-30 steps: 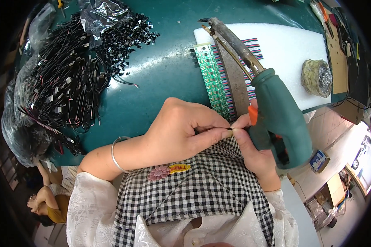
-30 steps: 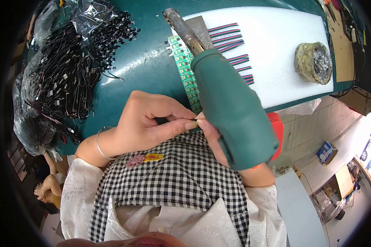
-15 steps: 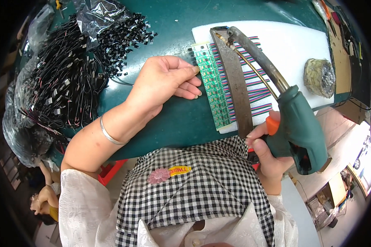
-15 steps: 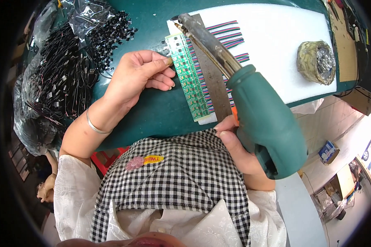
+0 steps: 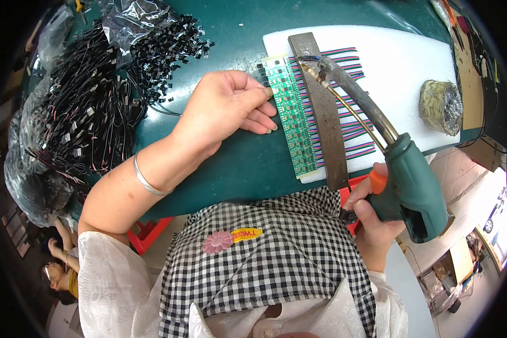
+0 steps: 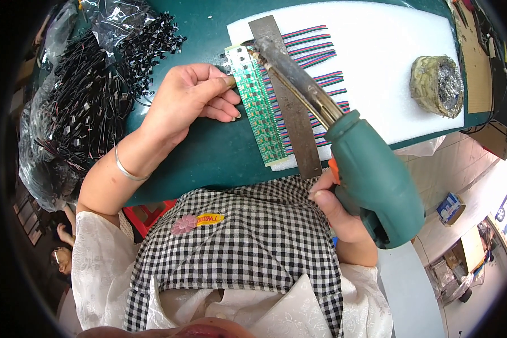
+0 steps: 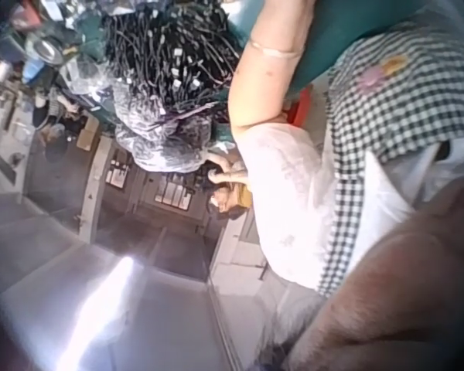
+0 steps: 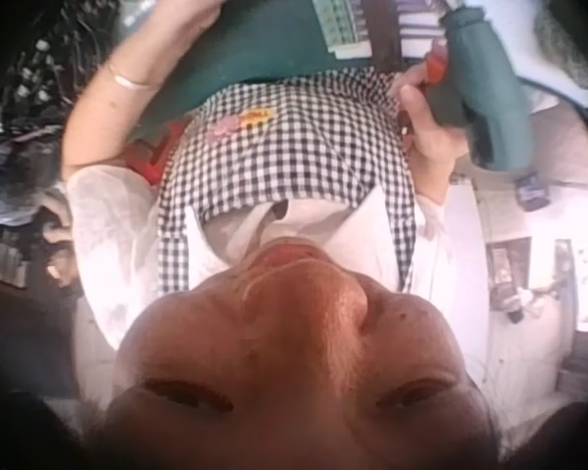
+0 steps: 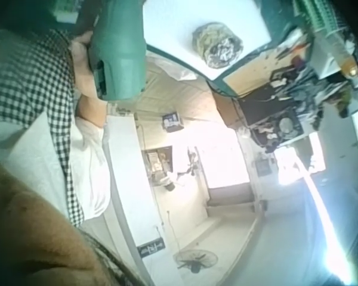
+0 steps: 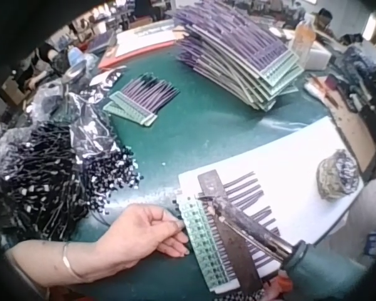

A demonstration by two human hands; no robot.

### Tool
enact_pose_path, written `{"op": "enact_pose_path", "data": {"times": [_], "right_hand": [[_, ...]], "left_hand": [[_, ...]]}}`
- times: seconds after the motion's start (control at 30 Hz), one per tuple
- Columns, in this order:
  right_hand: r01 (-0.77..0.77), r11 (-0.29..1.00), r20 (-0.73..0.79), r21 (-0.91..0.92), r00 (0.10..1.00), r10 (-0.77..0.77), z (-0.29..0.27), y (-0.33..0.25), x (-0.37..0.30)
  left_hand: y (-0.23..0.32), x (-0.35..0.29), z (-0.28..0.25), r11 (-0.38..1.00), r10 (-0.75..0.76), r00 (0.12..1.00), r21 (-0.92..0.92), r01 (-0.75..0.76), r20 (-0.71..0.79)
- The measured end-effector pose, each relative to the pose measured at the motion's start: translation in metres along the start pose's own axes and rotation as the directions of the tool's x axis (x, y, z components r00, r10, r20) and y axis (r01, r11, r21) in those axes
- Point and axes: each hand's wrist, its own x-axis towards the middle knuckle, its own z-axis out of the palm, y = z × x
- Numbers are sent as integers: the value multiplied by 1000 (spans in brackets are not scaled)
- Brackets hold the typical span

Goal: The person attaches electronic components and cables to circuit boards, positioning each piece by hand and soldering the connections using a soldering gun.

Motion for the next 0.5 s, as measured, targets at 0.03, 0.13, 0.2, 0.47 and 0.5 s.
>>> {"op": "enact_pose_path", "data": {"times": [0.03, 0.13, 0.2, 0.47, 0.5], "right_hand": [[-17, 1000, 19, -3, 1000, 17, -4, 2, -2], [-73, 997, 0, 24, 997, 73, -3, 1, -7], [-110, 992, -32, 55, 993, 112, -2, 1, -8], [-53, 997, 74, -61, 996, 57, -11, 13, -10], [-53, 997, 76, -63, 995, 58, -12, 14, -10]], "left_hand": [[0, 0, -1, 1000, -5, 1000, 25, 5, 13], [1, 1, 0, 999, -18, 1000, 38, 18, 17], [0, 1, -1, 999, -11, 1000, 39, 11, 24], [0, 1, -3, 998, 0, 999, 60, -3, 50], [0, 2, -3, 998, -3, 999, 67, -1, 51]]}}
